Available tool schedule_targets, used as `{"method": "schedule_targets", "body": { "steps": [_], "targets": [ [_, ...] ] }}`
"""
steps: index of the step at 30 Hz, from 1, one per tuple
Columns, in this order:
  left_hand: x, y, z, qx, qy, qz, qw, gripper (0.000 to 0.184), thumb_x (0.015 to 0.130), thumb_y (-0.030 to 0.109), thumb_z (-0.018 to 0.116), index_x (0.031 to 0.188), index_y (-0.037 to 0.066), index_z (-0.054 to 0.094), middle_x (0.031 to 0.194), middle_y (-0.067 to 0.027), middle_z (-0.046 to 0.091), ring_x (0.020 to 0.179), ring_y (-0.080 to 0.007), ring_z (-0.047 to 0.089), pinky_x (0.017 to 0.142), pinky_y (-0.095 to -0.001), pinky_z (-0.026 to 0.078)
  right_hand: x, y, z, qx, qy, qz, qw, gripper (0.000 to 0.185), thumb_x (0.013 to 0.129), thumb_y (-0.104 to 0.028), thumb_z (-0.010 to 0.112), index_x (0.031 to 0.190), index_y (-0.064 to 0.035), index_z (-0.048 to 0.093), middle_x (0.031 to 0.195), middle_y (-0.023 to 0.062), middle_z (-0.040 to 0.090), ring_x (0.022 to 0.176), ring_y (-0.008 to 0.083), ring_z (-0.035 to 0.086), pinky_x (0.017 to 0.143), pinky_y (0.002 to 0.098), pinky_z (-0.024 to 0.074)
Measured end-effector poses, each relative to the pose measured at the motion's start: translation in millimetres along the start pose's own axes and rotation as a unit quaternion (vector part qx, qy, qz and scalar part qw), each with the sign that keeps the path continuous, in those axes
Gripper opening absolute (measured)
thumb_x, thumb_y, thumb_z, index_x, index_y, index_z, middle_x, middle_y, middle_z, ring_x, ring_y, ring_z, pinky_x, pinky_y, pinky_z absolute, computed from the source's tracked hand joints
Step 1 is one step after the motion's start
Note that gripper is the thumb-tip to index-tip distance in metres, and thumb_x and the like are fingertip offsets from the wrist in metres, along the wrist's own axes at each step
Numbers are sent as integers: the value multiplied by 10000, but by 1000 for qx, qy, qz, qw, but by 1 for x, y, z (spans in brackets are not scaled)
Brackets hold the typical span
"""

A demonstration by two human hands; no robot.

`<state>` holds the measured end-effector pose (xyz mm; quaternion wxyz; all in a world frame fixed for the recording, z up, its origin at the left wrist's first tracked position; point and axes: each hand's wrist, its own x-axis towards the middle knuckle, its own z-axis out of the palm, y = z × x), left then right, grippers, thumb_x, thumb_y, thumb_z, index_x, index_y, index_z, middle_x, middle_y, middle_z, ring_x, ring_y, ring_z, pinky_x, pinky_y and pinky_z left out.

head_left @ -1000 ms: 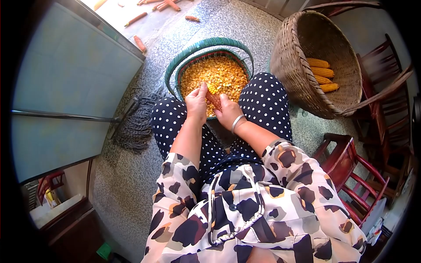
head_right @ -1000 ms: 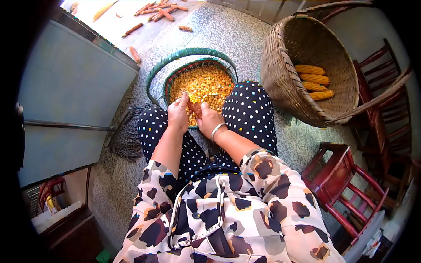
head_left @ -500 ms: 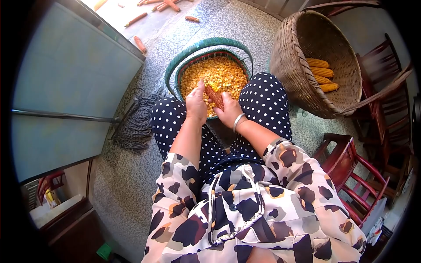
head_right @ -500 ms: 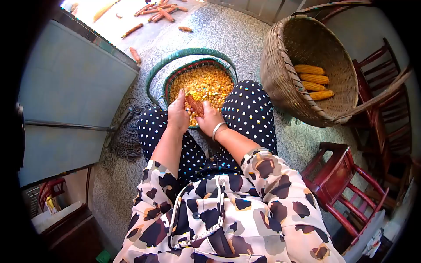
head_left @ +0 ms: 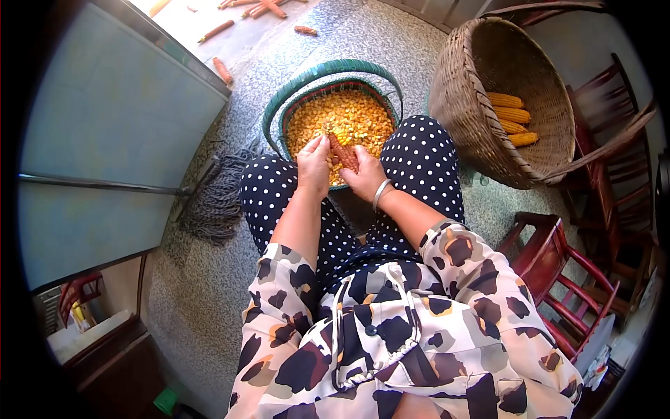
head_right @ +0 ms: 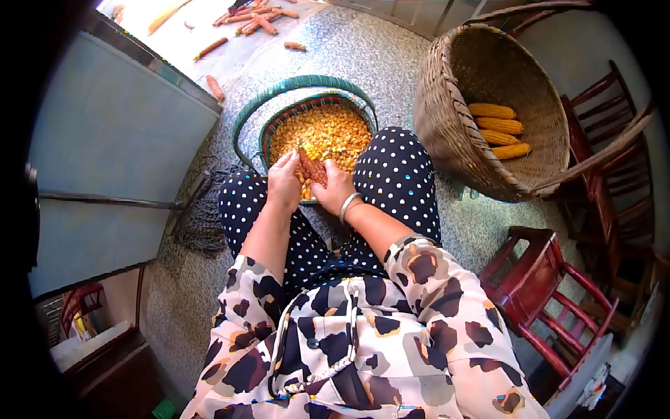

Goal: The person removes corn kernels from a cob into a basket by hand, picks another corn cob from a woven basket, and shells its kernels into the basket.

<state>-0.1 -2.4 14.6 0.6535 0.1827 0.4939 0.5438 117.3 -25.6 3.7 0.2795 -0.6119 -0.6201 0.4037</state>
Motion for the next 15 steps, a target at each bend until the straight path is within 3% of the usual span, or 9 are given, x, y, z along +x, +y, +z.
{"method": "schedule_targets", "body": {
  "steps": [8, 10, 15],
  "targets": [
    [-2, 3, 3, 67, 26, -12, 997, 208, 823, 174, 557, 916, -11, 575, 805, -9, 573, 677, -69, 502, 598, -192, 401, -1, -3, 2, -30, 26, -3, 999, 387, 696, -181, 626, 967, 23, 438, 789, 222, 570, 752, 353, 571, 659, 383, 451],
    [-1, -2, 2, 132, -18, 49, 990, 207, 790, 138, 605, 912, -25, 572, 795, -20, 574, 658, -64, 509, 594, -189, 404, -2, -6, 1, -30, 25, -21, 999, 342, 711, -178, 611, 908, 3, 398, 789, 227, 561, 750, 384, 553, 675, 428, 439],
    [1, -5, -1, 117, -18, 63, 991, 217, 770, 108, 626, 912, -41, 558, 793, -30, 578, 639, -70, 519, 565, -191, 422, 2, 3, 4, -9, 7, -33, 999, 312, 715, -163, 604, 897, 21, 429, 793, 232, 561, 754, 377, 556, 666, 414, 441]
  ]
}}
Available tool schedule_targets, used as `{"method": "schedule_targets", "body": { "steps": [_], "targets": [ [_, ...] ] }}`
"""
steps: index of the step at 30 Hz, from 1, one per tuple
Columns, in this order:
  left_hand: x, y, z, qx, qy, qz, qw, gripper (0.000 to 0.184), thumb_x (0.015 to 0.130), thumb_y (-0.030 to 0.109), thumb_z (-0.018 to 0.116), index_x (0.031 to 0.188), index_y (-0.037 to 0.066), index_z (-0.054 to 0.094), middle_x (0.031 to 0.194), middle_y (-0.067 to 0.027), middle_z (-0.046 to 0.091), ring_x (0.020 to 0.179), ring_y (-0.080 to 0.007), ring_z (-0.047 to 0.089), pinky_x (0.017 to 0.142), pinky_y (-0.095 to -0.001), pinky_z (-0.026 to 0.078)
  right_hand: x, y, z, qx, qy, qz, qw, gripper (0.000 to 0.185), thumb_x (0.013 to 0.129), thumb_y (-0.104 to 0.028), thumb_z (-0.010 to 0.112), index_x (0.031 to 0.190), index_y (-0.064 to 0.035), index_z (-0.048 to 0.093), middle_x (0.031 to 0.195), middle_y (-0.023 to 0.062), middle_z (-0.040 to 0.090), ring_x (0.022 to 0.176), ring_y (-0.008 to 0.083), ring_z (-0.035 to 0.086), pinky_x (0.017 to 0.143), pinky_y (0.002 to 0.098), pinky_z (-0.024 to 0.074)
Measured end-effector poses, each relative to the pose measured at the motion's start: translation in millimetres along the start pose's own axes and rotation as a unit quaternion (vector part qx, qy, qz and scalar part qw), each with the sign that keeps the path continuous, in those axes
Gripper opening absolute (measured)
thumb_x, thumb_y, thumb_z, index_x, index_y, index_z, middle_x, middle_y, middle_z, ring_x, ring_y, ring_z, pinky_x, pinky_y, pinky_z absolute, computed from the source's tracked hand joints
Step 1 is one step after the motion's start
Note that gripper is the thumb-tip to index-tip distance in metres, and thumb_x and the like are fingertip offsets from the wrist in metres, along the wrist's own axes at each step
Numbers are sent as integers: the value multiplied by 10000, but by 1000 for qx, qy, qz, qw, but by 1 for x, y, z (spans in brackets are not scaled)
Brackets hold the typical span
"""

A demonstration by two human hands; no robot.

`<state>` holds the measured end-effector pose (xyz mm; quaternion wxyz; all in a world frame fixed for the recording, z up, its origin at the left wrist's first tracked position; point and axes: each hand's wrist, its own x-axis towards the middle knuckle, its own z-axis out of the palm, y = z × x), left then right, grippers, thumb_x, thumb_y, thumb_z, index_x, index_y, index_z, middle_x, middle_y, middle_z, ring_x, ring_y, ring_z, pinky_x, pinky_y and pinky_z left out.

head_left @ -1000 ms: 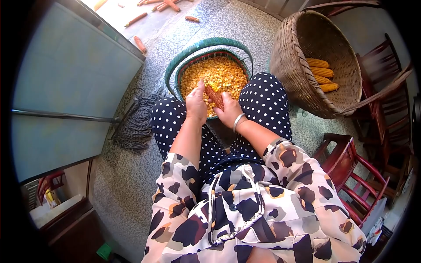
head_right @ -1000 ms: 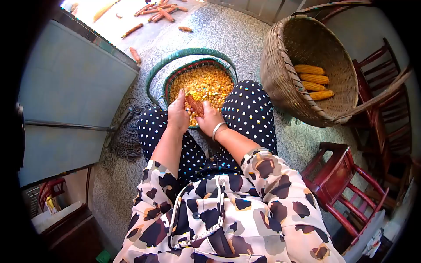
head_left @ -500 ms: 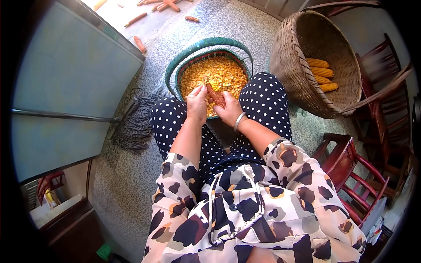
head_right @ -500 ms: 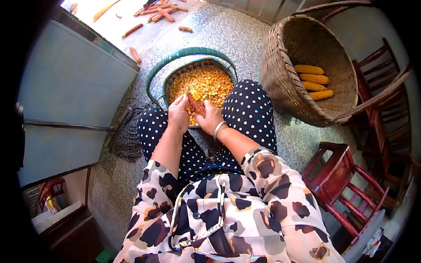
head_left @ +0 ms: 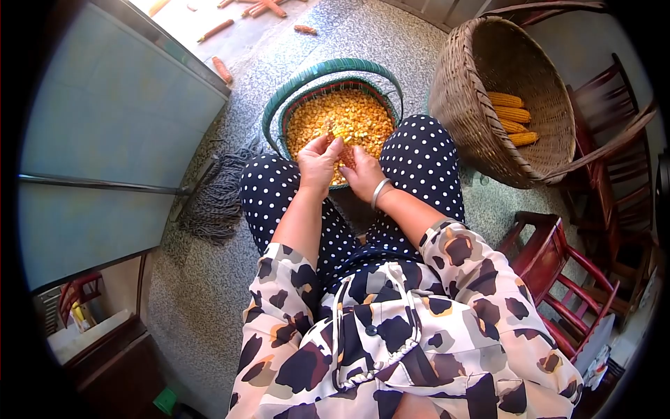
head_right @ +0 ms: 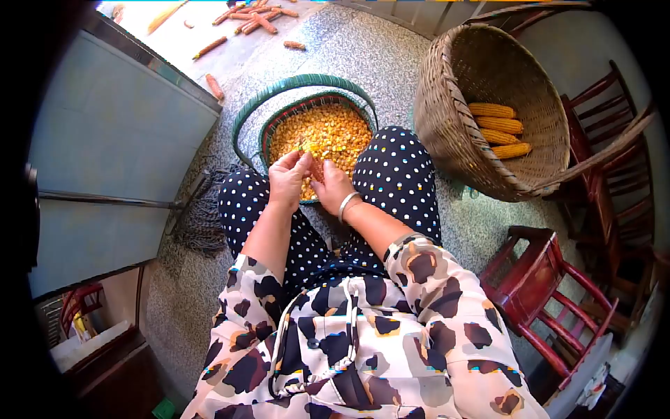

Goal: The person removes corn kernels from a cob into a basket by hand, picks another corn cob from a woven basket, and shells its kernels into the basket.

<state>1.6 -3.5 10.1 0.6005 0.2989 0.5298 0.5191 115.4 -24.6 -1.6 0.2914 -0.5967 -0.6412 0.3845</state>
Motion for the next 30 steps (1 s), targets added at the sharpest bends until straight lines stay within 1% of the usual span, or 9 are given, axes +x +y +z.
{"method": "schedule_targets", "body": {
  "steps": [5, 8, 11, 18, 21, 23, 27, 29, 30],
  "targets": [
    [3, -3, -2, -37, 12, -7, 999, 217, 787, 144, 612, 897, -35, 558, 783, -28, 576, 622, -72, 518, 546, -187, 434, 1, -4, -4, 4, -5, 15, 1000, 300, 716, -148, 601, 901, 29, 446, 806, 234, 560, 772, 366, 561, 664, 398, 445],
    [3, -1, -3, -126, 1, -54, 991, 216, 792, 183, 608, 866, -17, 573, 748, -15, 571, 580, -57, 493, 525, -176, 417, -2, -3, -3, -8, 0, -2, 1000, 306, 713, -135, 600, 922, 23, 442, 825, 229, 559, 786, 366, 561, 672, 397, 446],
    [0, 2, 0, 19, 13, -39, 999, 212, 799, 218, 602, 796, 6, 592, 696, 3, 564, 521, -48, 449, 489, -170, 374, -5, -7, -3, -9, -14, -11, 1000, 320, 714, -129, 598, 949, 16, 434, 840, 224, 559, 798, 367, 557, 682, 398, 445],
    [2, -4, -1, -22, -1, -8, 1000, 200, 821, 202, 571, 799, 4, 588, 695, -3, 563, 532, -52, 455, 493, -179, 377, -3, -1, -2, 13, -19, -5, 1000, 333, 715, -123, 599, 960, 18, 424, 823, 225, 559, 809, 366, 553, 694, 396, 441],
    [4, -4, -3, -37, 4, -14, 999, 211, 830, 217, 556, 799, 10, 587, 700, -5, 561, 539, -52, 459, 497, -182, 382, -3, -1, -2, 28, -8, -10, 1000, 326, 713, -121, 600, 948, 17, 421, 805, 229, 557, 798, 370, 553, 689, 396, 442],
    [4, -3, -4, -115, 22, -55, 992, 233, 829, 247, 557, 796, 19, 588, 702, -4, 559, 543, -54, 464, 503, -183, 386, -3, -1, -1, 33, -3, -20, 999, 320, 713, -120, 598, 940, 16, 419, 797, 232, 556, 791, 373, 552, 686, 398, 442],
    [1, 5, -1, -87, 25, -95, 991, 235, 823, 259, 566, 794, 27, 590, 704, -4, 561, 548, -55, 466, 510, -182, 388, -5, -6, -1, -19, -12, -16, 1000, 304, 716, -117, 589, 928, 17, 418, 804, 238, 553, 787, 382, 547, 688, 408, 439],
    [3, -4, -4, 12, 3, -40, 999, 239, 818, 258, 572, 793, 21, 589, 709, -4, 563, 556, -58, 469, 516, -184, 391, -6, -7, -2, -25, -18, -13, 999, 301, 718, -117, 587, 928, 17, 418, 816, 243, 551, 795, 383, 545, 692, 411, 438],
    [4, -6, -5, 12, 3, -40, 999, 239, 818, 258, 572, 793, 21, 589, 709, -4, 563, 556, -58, 469, 516, -184, 391, -6, -7, -2, -23, -26, -7, 999, 308, 718, -115, 586, 939, 17, 417, 833, 246, 548, 804, 382, 543, 696, 410, 437]
  ]
}}
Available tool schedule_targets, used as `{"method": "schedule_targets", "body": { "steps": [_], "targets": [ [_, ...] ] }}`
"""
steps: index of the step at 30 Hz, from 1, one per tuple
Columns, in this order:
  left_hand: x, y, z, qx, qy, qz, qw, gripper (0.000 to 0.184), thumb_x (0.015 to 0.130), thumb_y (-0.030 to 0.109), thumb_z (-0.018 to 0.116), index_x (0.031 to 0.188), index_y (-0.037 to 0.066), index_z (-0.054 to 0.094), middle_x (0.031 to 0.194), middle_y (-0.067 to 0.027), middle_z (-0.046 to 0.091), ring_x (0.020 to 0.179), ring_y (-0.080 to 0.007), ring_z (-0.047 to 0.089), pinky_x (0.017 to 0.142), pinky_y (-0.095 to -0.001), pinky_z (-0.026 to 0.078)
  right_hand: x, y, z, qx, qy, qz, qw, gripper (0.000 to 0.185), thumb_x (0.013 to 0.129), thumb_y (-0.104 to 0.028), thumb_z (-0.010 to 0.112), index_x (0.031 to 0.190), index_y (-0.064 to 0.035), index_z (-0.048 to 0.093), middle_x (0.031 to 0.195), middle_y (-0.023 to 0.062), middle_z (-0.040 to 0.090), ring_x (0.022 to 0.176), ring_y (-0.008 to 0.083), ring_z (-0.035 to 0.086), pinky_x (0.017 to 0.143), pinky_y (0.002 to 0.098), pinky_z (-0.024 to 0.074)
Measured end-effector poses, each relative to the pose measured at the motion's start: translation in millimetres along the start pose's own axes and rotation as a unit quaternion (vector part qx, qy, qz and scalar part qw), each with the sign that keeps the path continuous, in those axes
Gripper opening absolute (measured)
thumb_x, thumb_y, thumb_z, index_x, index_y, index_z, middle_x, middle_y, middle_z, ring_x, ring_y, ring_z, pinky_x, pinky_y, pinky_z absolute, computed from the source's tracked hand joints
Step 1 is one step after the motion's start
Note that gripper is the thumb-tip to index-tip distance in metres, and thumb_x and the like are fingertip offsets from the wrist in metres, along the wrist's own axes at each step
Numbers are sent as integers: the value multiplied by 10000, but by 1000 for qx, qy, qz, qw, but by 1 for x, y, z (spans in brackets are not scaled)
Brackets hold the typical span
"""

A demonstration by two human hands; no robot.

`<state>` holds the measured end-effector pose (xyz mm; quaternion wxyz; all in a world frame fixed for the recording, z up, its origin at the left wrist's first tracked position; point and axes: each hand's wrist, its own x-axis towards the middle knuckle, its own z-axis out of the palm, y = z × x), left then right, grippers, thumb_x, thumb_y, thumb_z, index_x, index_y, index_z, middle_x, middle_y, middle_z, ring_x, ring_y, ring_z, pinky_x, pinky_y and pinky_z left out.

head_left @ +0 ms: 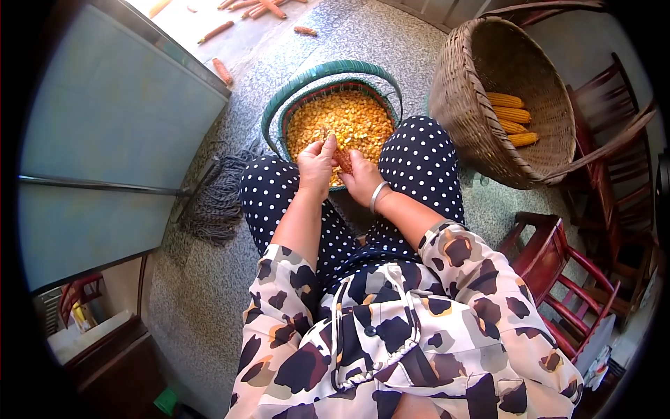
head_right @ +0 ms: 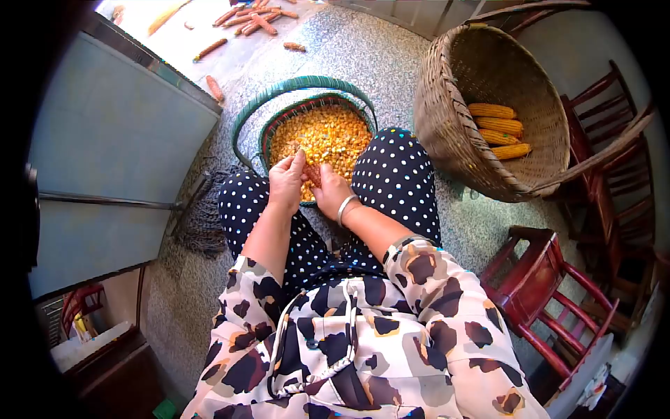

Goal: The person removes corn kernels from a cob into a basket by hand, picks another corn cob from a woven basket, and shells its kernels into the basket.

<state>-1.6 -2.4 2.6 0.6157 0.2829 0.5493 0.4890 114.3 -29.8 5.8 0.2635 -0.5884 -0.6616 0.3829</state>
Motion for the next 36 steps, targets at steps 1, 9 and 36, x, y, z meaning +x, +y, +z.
{"method": "schedule_targets", "body": {
  "steps": [1, 9, 36],
  "targets": [
    [1, -2, -1, -19, -2, 6, 1000, 235, 820, 249, 569, 796, 16, 587, 714, -5, 566, 561, -61, 472, 519, -185, 393, 0, 0, -1, 2, -8, 5, 1000, 315, 718, -114, 585, 949, 17, 417, 849, 249, 545, 813, 381, 542, 699, 408, 436],
    [-6, 13, 6, -128, 26, -24, 991, 195, 834, 211, 545, 769, 31, 581, 693, 2, 557, 568, -64, 480, 521, -183, 393, 3, 5, 0, 21, 17, -15, 1000, 325, 716, -117, 580, 956, 16, 405, 821, 245, 548, 789, 391, 542, 690, 418, 433],
    [1, -1, 1, -33, -28, 5, 999, 151, 799, 148, 593, 817, 0, 572, 757, -8, 576, 612, -56, 512, 556, -187, 422, 2, -3, -3, -66, -1, 33, 997, 294, 732, -114, 558, 938, 10, 387, 843, 255, 534, 794, 397, 535, 687, 438, 432]
  ]
}}
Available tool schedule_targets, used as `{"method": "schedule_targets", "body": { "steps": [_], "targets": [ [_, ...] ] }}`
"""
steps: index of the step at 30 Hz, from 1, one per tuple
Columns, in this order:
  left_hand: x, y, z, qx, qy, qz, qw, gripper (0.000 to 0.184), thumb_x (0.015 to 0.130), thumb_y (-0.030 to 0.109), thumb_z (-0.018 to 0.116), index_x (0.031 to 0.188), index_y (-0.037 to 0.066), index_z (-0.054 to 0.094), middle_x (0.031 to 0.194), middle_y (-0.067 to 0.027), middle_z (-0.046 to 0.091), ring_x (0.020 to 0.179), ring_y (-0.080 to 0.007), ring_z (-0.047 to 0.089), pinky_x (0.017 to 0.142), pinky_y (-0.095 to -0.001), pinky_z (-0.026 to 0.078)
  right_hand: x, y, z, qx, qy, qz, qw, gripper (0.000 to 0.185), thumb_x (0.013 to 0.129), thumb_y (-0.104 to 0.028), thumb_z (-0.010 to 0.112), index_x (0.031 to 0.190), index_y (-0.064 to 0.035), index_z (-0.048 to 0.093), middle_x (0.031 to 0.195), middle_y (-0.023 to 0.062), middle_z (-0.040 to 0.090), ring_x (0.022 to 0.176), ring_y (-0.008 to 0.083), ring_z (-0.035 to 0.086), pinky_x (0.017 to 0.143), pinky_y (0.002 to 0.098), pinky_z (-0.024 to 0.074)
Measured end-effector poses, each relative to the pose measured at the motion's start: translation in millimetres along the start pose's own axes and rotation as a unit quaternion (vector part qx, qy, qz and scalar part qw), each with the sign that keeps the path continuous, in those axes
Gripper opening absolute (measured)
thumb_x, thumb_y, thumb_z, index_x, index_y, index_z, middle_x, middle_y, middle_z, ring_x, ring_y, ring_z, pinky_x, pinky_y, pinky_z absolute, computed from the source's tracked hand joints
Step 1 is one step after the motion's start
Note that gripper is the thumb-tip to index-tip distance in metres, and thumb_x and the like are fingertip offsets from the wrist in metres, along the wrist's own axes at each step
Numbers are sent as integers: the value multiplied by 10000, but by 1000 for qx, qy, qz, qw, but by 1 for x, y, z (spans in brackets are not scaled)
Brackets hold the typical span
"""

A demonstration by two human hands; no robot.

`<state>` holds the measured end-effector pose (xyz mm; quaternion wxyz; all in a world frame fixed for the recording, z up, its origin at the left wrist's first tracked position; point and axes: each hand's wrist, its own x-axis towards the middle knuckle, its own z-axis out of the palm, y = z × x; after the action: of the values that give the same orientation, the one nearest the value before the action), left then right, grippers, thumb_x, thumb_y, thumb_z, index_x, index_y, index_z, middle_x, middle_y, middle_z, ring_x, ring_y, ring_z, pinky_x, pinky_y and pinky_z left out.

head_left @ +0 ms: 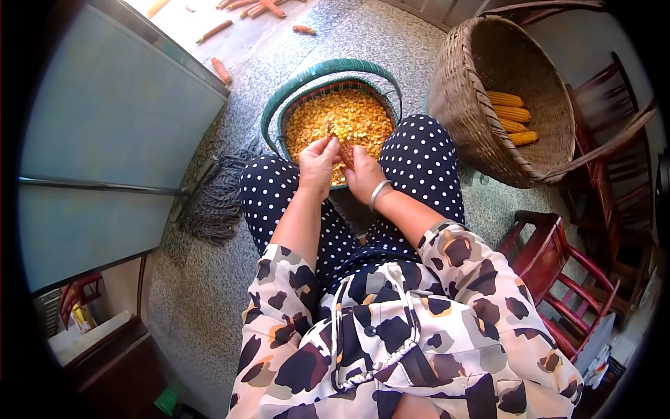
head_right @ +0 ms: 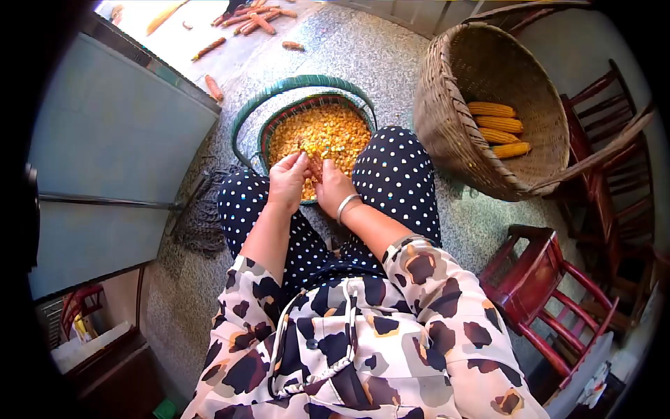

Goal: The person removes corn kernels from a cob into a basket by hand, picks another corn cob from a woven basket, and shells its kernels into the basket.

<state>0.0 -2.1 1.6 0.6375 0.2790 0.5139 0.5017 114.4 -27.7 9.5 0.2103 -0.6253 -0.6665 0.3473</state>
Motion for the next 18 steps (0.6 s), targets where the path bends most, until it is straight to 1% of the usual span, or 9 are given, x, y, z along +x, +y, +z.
{"method": "schedule_targets", "body": {
  "steps": [3, 5, 7, 9, 10, 14, 15, 16, 18],
  "targets": [
    [-2, 4, 1, -69, -3, -19, 997, 168, 805, 167, 585, 831, 1, 572, 775, -14, 578, 616, -58, 519, 553, -190, 426, 0, 0, 0, 9, 5, 1, 1000, 295, 730, -108, 557, 936, 11, 384, 839, 253, 538, 784, 404, 535, 683, 441, 433],
    [-6, 12, 4, -81, 2, -38, 996, 178, 806, 181, 586, 829, 5, 576, 761, -11, 577, 611, -56, 514, 543, -191, 416, 0, 3, 3, 14, 9, -4, 1000, 297, 727, -105, 559, 936, 11, 383, 833, 252, 541, 778, 407, 536, 680, 442, 433],
    [-8, 12, 5, -92, 7, -57, 994, 187, 806, 194, 587, 827, 8, 579, 747, -8, 577, 606, -54, 509, 533, -191, 406, -2, 4, 7, -32, 25, -28, 999, 303, 722, -98, 561, 939, 14, 381, 820, 250, 546, 772, 411, 537, 675, 446, 433],
    [-6, 5, 3, 80, 20, 1, 997, 199, 805, 216, 590, 812, 17, 587, 721, -1, 577, 591, -51, 497, 522, -191, 388, -3, 5, 9, -33, 8, -29, 999, 305, 721, -98, 563, 938, 13, 380, 817, 250, 546, 774, 412, 536, 675, 445, 433],
    [-6, 3, 2, 80, 20, 1, 997, 199, 805, 216, 590, 812, 17, 587, 721, -1, 577, 591, -51, 497, 522, -191, 388, -3, 5, 9, -34, -9, -29, 999, 307, 720, -97, 565, 937, 13, 378, 814, 249, 547, 776, 413, 535, 675, 445, 433],
    [-3, -1, -2, 36, -9, 12, 999, 201, 811, 218, 584, 797, 18, 590, 713, -2, 583, 580, -53, 490, 524, -189, 380, -2, 3, 4, 6, -10, -25, 1000, 307, 722, -104, 569, 932, 10, 377, 810, 251, 546, 770, 413, 536, 671, 447, 433],
    [-3, 1, 0, 26, -23, 15, 999, 198, 813, 213, 581, 797, 16, 590, 720, -6, 587, 580, -55, 493, 528, -188, 386, -1, 1, 3, 15, -13, -4, 1000, 305, 723, -106, 570, 929, 9, 377, 802, 253, 545, 765, 412, 536, 668, 448, 432],
    [-3, 2, 2, 26, -24, 15, 999, 198, 813, 213, 581, 797, 16, 590, 720, -6, 587, 580, -55, 493, 528, -188, 386, -1, 0, 1, 24, -16, 18, 999, 302, 724, -108, 570, 926, 9, 378, 794, 254, 545, 759, 411, 537, 665, 449, 431],
    [-5, 5, 4, -27, -1, -2, 1000, 191, 820, 204, 569, 825, 14, 587, 727, -3, 579, 586, -62, 501, 536, -193, 399, 1, 3, 1, 37, 2, 5, 999, 301, 725, -110, 570, 923, 7, 377, 786, 252, 546, 752, 410, 538, 661, 451, 430]
  ]
}}
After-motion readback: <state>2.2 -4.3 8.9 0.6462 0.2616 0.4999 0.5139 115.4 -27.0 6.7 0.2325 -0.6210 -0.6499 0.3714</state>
